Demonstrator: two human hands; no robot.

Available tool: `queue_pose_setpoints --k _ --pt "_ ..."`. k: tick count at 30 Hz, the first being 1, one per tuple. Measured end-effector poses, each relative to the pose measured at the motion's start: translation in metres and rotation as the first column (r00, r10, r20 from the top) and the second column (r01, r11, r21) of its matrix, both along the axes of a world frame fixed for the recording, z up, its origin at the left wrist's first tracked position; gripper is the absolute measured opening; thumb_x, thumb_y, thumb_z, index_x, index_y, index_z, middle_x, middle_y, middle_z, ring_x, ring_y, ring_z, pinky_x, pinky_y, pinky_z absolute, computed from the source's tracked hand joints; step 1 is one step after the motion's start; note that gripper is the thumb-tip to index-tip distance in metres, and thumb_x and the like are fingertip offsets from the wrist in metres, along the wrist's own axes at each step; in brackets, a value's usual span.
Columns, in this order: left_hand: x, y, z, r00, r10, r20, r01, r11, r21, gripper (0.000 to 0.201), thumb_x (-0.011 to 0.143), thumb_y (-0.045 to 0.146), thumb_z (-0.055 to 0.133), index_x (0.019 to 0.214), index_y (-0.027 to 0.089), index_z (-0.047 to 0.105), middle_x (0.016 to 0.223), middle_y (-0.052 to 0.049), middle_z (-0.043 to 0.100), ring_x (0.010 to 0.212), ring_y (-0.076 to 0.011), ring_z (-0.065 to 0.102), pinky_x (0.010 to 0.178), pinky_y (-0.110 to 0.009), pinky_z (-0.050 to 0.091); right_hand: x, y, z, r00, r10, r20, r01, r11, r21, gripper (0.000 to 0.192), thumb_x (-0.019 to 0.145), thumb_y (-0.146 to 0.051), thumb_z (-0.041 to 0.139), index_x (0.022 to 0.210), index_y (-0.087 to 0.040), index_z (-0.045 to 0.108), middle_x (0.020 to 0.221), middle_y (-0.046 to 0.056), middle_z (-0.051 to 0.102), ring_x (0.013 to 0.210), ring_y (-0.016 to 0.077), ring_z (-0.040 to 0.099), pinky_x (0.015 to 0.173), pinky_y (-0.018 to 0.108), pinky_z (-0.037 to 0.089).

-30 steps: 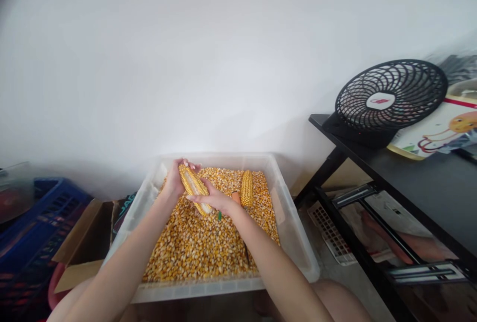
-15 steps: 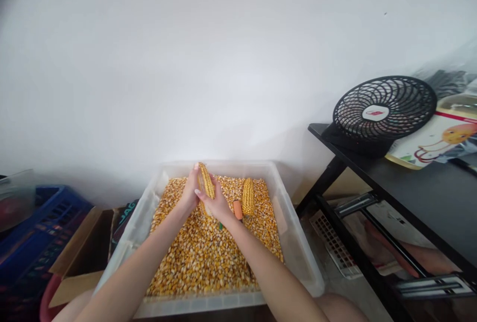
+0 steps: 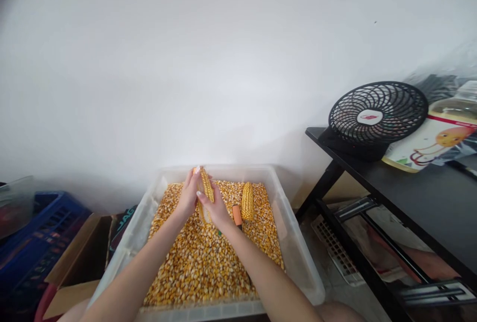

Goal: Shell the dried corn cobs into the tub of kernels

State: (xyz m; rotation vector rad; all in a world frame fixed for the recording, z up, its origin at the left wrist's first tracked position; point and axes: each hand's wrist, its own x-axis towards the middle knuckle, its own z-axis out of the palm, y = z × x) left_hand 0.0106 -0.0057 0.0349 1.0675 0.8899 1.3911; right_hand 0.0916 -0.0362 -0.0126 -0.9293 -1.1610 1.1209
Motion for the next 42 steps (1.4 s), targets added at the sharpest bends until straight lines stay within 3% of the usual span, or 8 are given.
queue_pose_setpoints --k 6,14,18,22,29,34,38,42 --pt "-0.001 -0.001 -0.003 0.978 0.032 -0.204 -0.006 0.992 0.125 0.036 0.082 0.048 0.046 0.104 0.02 0.05 0.101 -0.005 0.058 0.101 -0.0201 0.053 0.089 -0.031 0.04 -0.002 -0.003 0.0 0.995 -0.038 -0.091 0.032 0.997 -0.069 0.059 0.073 -0.048 0.059 0.126 -0.028 0.044 0.133 0.001 0.045 0.127 0.0207 0.034 0.107 0.039 0.025" --pt "-0.003 -0.011 0.012 0.947 0.032 -0.319 0.064 0.956 0.286 0.051 0.083 0.038 0.046 0.13 0.024 0.032 0.134 -0.005 0.038 0.127 -0.0194 0.03 0.105 -0.032 0.023 -0.001 -0.006 0.008 0.961 0.068 -0.27 -0.092 0.993 -0.077 0.055 0.077 -0.046 0.055 0.128 -0.028 0.041 0.126 0.002 0.052 0.12 0.0209 0.044 0.101 0.039 0.034" --pt "-0.004 -0.009 0.013 0.99 -0.086 -0.116 0.102 0.985 0.142 0.045 0.081 0.044 0.046 0.119 0.021 0.046 0.109 -0.007 0.058 0.103 -0.0208 0.053 0.088 -0.033 0.042 0.001 -0.004 0.008 0.992 0.039 -0.118 -0.04 0.999 -0.007 0.056 0.074 -0.045 0.059 0.125 -0.026 0.044 0.127 0.003 0.051 0.119 0.0216 0.045 0.101 0.037 0.034" --pt "-0.002 -0.006 0.011 1.0 0.011 0.001 -0.011 1.0 -0.013 0.04 0.078 0.051 0.046 0.094 0.015 0.056 0.082 -0.005 0.061 0.076 -0.0176 0.059 0.067 -0.028 0.047 0.004 -0.001 0.005 0.997 0.017 0.081 -0.025 0.995 0.099 0.06 0.072 -0.043 0.062 0.125 -0.026 0.041 0.134 0.003 0.043 0.124 0.02 0.038 0.103 0.034 0.031" --pt "-0.006 -0.002 0.01 0.992 0.002 -0.124 0.011 0.994 0.105 0.03 0.08 0.046 0.047 0.087 0.018 0.052 0.08 -0.002 0.059 0.073 -0.0143 0.057 0.068 -0.026 0.046 0.014 0.0 0.0 0.925 -0.098 0.367 0.073 0.994 0.081 0.046 0.076 -0.045 0.057 0.114 -0.022 0.044 0.113 0.006 0.059 0.103 0.0216 0.056 0.088 0.035 0.042" --pt "-0.01 0.007 0.003 0.979 0.014 -0.201 0.004 0.996 0.088 0.034 0.082 0.051 0.041 0.083 0.018 0.049 0.073 -0.002 0.058 0.064 -0.0151 0.056 0.063 -0.029 0.046 0.021 -0.003 0.004 0.833 -0.125 0.539 0.068 0.99 0.124 0.045 0.079 -0.045 0.052 0.116 -0.022 0.045 0.109 0.008 0.061 0.099 0.023 0.058 0.083 0.035 0.044" --pt "-0.01 0.009 -0.001 0.968 0.019 -0.25 -0.002 0.998 0.069 0.034 0.082 0.052 0.041 0.082 0.019 0.047 0.068 0.0 0.054 0.061 -0.0142 0.054 0.062 -0.028 0.045 0.022 -0.003 0.006 0.806 -0.132 0.578 0.062 0.988 0.14 0.047 0.081 -0.045 0.051 0.122 -0.023 0.043 0.112 0.007 0.061 0.099 0.0237 0.059 0.082 0.036 0.045" --pt "-0.011 0.01 -0.003 0.959 0.001 -0.283 0.034 0.992 0.119 0.031 0.084 0.05 0.038 0.085 0.019 0.046 0.069 0.001 0.053 0.064 -0.0141 0.052 0.067 -0.029 0.044 0.023 -0.002 0.005 0.872 -0.061 0.487 -0.029 0.984 0.174 0.05 0.082 -0.042 0.051 0.129 -0.027 0.038 0.124 0.004 0.054 0.112 0.0205 0.052 0.094 0.036 0.039"
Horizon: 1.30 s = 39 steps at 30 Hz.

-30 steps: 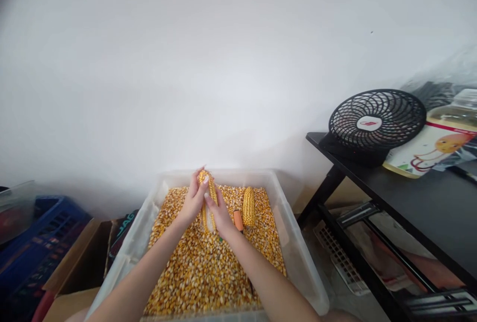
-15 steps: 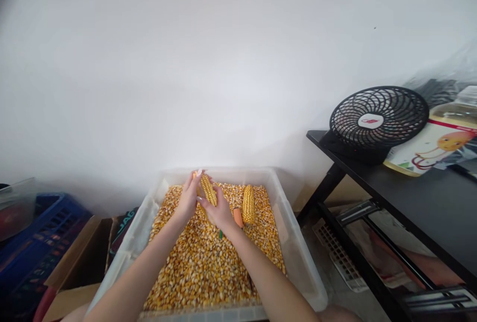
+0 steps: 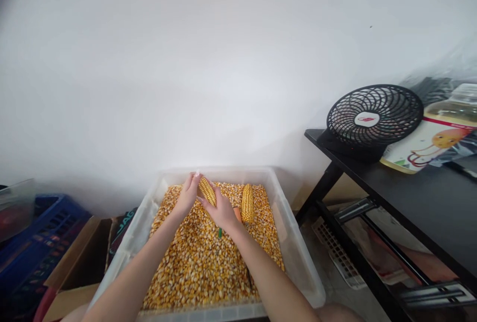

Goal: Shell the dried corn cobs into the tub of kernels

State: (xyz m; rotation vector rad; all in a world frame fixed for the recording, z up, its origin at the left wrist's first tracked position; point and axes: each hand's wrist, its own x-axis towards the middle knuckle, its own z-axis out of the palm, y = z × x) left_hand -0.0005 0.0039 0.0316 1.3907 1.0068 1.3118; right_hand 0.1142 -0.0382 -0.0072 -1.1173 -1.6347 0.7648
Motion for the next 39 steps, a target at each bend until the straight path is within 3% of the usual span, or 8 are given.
queue_pose_setpoints --k 4,12,17,22,28,31,35,39 --pt "-0.004 0.003 -0.004 0.995 0.009 -0.103 -0.001 0.997 0.082 0.032 0.086 0.049 0.035 0.09 0.019 0.046 0.077 -0.001 0.053 0.075 -0.0154 0.051 0.074 -0.03 0.042 0.0 0.002 -0.001 0.99 0.066 -0.125 -0.069 0.997 -0.021 0.05 0.082 -0.041 0.05 0.129 -0.027 0.04 0.129 0.003 0.05 0.118 0.0199 0.046 0.101 0.037 0.034" --pt "-0.008 0.007 -0.012 0.977 0.068 -0.203 -0.029 0.981 0.19 0.025 0.087 0.042 0.035 0.093 0.019 0.042 0.078 0.0 0.046 0.075 -0.0142 0.046 0.073 -0.027 0.037 -0.002 0.004 -0.004 0.965 0.11 -0.239 -0.15 0.976 -0.156 0.043 0.081 -0.045 0.049 0.118 -0.024 0.053 0.117 0.003 0.059 0.111 0.0216 0.052 0.097 0.038 0.037" --pt "-0.008 0.006 -0.015 0.972 0.099 -0.213 -0.055 0.977 0.205 0.021 0.087 0.039 0.035 0.089 0.02 0.041 0.07 0.003 0.04 0.065 -0.0128 0.042 0.067 -0.025 0.035 -0.001 0.004 -0.011 0.97 0.098 -0.221 -0.143 0.97 -0.196 0.04 0.081 -0.046 0.049 0.112 -0.023 0.056 0.111 0.004 0.062 0.106 0.0232 0.054 0.094 0.04 0.039" --pt "-0.007 0.004 -0.015 0.976 0.101 -0.193 -0.061 0.977 0.207 0.02 0.087 0.039 0.035 0.086 0.02 0.041 0.071 0.002 0.04 0.066 -0.0124 0.042 0.068 -0.025 0.036 -0.001 0.003 -0.009 0.979 0.095 -0.178 -0.13 0.971 -0.198 0.042 0.081 -0.046 0.048 0.117 -0.024 0.053 0.117 0.004 0.059 0.111 0.0228 0.051 0.097 0.04 0.036" --pt "0.0 -0.002 -0.007 0.999 0.037 -0.003 -0.037 0.996 0.081 0.025 0.086 0.044 0.037 0.094 0.021 0.041 0.076 0.001 0.049 0.069 -0.013 0.049 0.067 -0.025 0.04 0.001 0.0 -0.005 1.0 -0.021 -0.013 0.019 0.995 -0.1 0.046 0.079 -0.044 0.053 0.12 -0.024 0.05 0.112 0.006 0.061 0.104 0.024 0.056 0.09 0.038 0.041" --pt "-0.002 0.002 -0.01 0.999 0.004 -0.035 -0.002 0.998 0.057 0.028 0.085 0.046 0.037 0.094 0.02 0.043 0.076 0.0 0.051 0.068 -0.0135 0.05 0.068 -0.026 0.041 0.002 0.0 -0.003 0.997 -0.059 0.044 0.063 0.994 -0.087 0.047 0.078 -0.043 0.055 0.12 -0.023 0.05 0.105 0.007 0.064 0.094 0.0243 0.06 0.086 0.039 0.043" --pt "-0.01 0.011 -0.02 0.985 0.062 -0.164 -0.043 0.992 0.117 0.027 0.086 0.045 0.036 0.094 0.02 0.043 0.076 0.001 0.047 0.071 -0.0132 0.047 0.07 -0.025 0.039 0.001 0.003 -0.003 0.994 0.048 -0.093 -0.057 0.993 -0.102 0.043 0.08 -0.043 0.052 0.12 -0.026 0.051 0.117 0.003 0.059 0.107 0.0219 0.054 0.094 0.038 0.038" --pt "-0.012 0.011 -0.023 0.972 0.079 -0.222 -0.042 0.985 0.166 0.024 0.087 0.042 0.035 0.1 0.021 0.037 0.072 0.003 0.039 0.066 -0.012 0.042 0.066 -0.024 0.036 0.005 0.008 -0.007 0.97 0.107 -0.218 -0.155 0.964 -0.216 0.038 0.08 -0.046 0.051 0.109 -0.025 0.059 0.109 0.002 0.063 0.101 0.0221 0.057 0.091 0.039 0.041"
